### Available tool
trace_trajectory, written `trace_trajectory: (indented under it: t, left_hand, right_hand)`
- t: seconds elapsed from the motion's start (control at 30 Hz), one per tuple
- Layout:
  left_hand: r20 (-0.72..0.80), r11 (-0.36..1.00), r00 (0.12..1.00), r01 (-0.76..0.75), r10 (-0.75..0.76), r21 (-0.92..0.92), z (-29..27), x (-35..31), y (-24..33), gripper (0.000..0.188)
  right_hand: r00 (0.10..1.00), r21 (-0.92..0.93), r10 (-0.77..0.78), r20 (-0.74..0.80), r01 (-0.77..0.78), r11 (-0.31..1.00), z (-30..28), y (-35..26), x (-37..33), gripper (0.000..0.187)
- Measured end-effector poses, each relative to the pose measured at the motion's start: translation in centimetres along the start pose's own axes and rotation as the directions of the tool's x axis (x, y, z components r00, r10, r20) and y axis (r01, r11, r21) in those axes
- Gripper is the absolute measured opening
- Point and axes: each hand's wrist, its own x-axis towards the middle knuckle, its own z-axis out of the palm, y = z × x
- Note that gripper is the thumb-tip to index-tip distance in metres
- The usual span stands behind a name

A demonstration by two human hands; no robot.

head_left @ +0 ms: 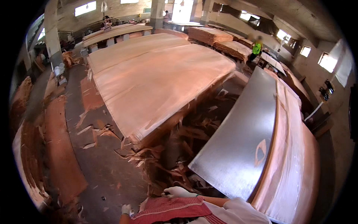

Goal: The person applies thin wood veneer sheets to a large curved panel, smoothing them by hand and using a utility knife to trim excess edges. They also apply small strips of tape to secure the veneer in place.

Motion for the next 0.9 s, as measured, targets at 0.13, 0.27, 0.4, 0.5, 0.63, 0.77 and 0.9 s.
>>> trace_trajectory:
  t: [0.13,0.27,0.4,0.5,0.63,0.77,0.9]
  left_hand:
    - [0.142,0.995,0.990,-0.011,-0.002,0.095,3.9,2.2,5.8,0.021]
    - [0.418,0.768,0.888,-0.399,0.190,0.500,9.1,6.5,12.0,0.029]
    - [0.511,0.308,0.764,-0.633,0.393,0.710,9.5,13.5,18.8,0.036]
    - [0.346,0.735,0.914,-0.382,0.212,0.560,13.4,15.2,27.0,0.033]
    - [0.406,0.771,0.893,-0.395,0.194,0.499,14.1,17.9,37.9,0.030]
    - [0.505,0.853,0.859,-0.327,0.088,0.407,13.7,21.0,45.8,0.014]
    - [0.418,0.904,0.908,-0.180,0.002,0.387,11.2,25.9,49.1,0.021]
  right_hand:
    - [0.958,0.025,0.175,0.227,-0.185,0.982,-3.1,2.0,3.2,0.047]
    - [0.974,0.045,0.204,0.098,-0.209,0.977,-4.3,6.5,4.8,0.048]
    - [0.974,0.122,0.220,-0.061,-0.211,0.970,-7.6,4.2,8.3,0.052]
    - [0.902,0.186,0.430,-0.048,-0.415,0.891,-10.2,3.3,11.6,0.055]
    - [0.846,0.210,0.519,-0.123,-0.489,0.846,-14.5,0.6,17.2,0.057]
    - [0.887,0.143,0.444,-0.124,-0.427,0.893,-16.1,1.6,22.7,0.055]
    - [0.888,0.177,0.429,-0.166,-0.401,0.899,-17.2,2.1,25.8,0.045]
